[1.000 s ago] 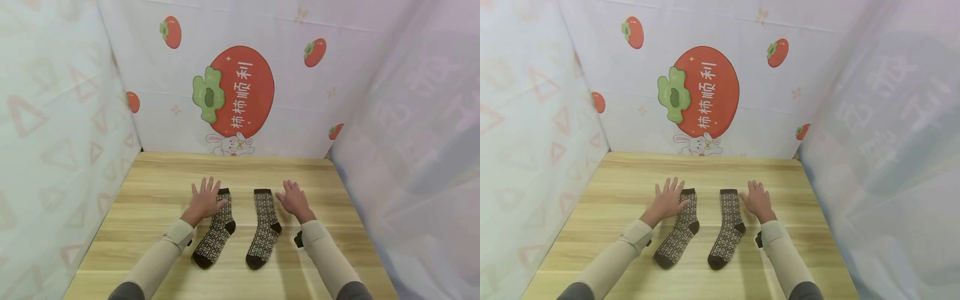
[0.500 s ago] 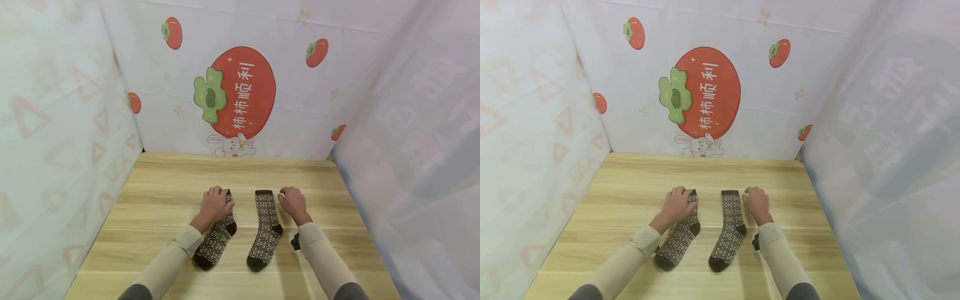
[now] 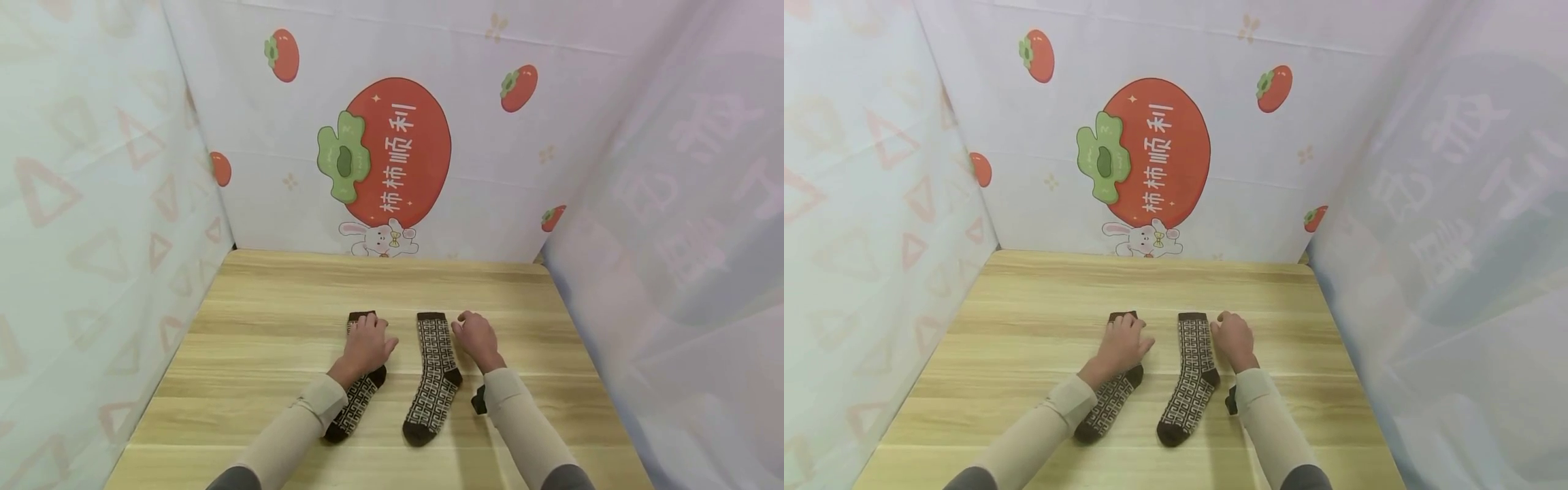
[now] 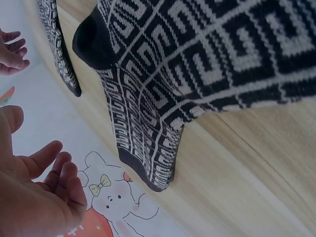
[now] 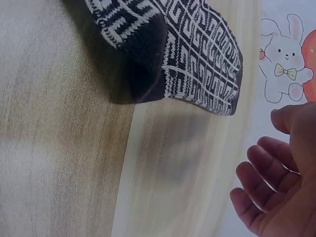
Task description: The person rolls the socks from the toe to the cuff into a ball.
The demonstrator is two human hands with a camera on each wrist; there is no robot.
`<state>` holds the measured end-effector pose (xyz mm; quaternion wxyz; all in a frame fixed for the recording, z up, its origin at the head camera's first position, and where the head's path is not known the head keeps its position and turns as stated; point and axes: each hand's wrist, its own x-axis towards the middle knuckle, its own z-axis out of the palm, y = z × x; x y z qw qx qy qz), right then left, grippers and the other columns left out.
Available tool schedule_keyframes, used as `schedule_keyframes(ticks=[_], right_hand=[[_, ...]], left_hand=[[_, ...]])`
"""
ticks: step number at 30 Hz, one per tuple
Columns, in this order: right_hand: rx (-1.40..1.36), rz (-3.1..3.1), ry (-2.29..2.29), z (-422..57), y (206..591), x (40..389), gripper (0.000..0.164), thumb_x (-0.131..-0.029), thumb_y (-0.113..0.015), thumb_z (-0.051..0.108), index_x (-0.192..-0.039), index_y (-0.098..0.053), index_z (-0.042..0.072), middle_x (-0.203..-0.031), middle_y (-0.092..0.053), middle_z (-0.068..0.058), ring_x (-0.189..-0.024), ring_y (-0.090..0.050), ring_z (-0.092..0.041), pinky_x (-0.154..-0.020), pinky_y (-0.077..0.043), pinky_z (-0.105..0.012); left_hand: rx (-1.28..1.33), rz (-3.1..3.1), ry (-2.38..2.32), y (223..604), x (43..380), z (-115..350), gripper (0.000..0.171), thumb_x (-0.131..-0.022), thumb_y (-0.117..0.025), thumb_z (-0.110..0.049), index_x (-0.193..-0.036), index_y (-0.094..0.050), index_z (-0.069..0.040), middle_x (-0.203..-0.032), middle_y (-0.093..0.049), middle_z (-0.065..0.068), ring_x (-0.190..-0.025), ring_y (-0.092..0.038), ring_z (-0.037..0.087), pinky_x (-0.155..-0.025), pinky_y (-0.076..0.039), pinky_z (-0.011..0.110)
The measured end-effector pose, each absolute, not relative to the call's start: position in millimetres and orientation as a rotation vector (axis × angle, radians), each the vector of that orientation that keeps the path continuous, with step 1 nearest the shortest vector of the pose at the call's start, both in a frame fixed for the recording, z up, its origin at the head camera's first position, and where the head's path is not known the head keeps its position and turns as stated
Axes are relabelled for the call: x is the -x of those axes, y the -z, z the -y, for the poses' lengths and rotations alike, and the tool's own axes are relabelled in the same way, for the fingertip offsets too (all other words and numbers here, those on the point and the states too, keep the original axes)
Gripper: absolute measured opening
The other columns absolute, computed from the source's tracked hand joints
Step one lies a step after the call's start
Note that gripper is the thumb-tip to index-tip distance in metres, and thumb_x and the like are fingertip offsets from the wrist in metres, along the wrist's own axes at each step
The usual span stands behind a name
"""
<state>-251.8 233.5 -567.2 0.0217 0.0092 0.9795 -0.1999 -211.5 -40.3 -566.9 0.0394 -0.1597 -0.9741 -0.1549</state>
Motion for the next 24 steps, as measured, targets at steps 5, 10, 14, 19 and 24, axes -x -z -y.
schedule_keyframes(ticks=[5,10,14,19,24], right_hand=[[-0.025,-3.037,0.673,-232,572,253,0.037,-0.100,-0.059,0.025,-0.120,-0.065,-0.006,-0.108,-0.070,-0.023,-0.073,-0.059,-0.024,-0.070,-0.055,-0.044],[-0.074,-3.015,0.713,-231,573,254,0.039,-0.100,-0.059,0.026,-0.123,-0.063,-0.006,-0.110,-0.070,-0.024,-0.075,-0.059,-0.025,-0.073,-0.056,-0.046],[-0.086,-2.991,0.744,-232,571,255,0.042,-0.100,-0.058,0.026,-0.126,-0.061,-0.006,-0.110,-0.070,-0.024,-0.074,-0.057,-0.024,-0.074,-0.055,-0.045],[-0.089,-2.997,0.758,-233,573,254,0.042,-0.100,-0.059,0.026,-0.127,-0.061,-0.006,-0.094,-0.072,-0.019,-0.062,-0.051,-0.021,-0.064,-0.050,-0.040],[-0.076,-2.968,0.760,-231,579,250,0.043,-0.100,-0.061,0.027,-0.128,-0.060,-0.006,-0.084,-0.070,-0.014,-0.056,-0.049,-0.018,-0.057,-0.045,-0.033]], left_hand=[[0.486,3.002,0.454,567,205,35,0.046,-0.100,-0.060,-0.044,-0.124,-0.063,-0.006,-0.115,-0.059,0.013,-0.100,-0.054,0.029,-0.084,-0.047,0.046],[0.536,3.004,0.409,564,197,27,0.044,-0.099,-0.062,-0.042,-0.124,-0.062,-0.006,-0.114,-0.059,0.013,-0.104,-0.056,0.030,-0.086,-0.050,0.046],[0.593,3.003,0.349,562,194,18,0.045,-0.098,-0.064,-0.042,-0.124,-0.062,-0.006,-0.113,-0.060,0.012,-0.105,-0.058,0.030,-0.089,-0.051,0.045],[0.639,2.975,0.267,572,192,8,0.045,-0.096,-0.064,-0.044,-0.122,-0.064,-0.006,-0.108,-0.063,0.009,-0.098,-0.060,0.025,-0.084,-0.054,0.040],[0.664,2.963,0.229,588,182,6,0.046,-0.095,-0.065,-0.045,-0.118,-0.065,-0.005,-0.100,-0.062,0.008,-0.086,-0.059,0.020,-0.074,-0.054,0.033]])
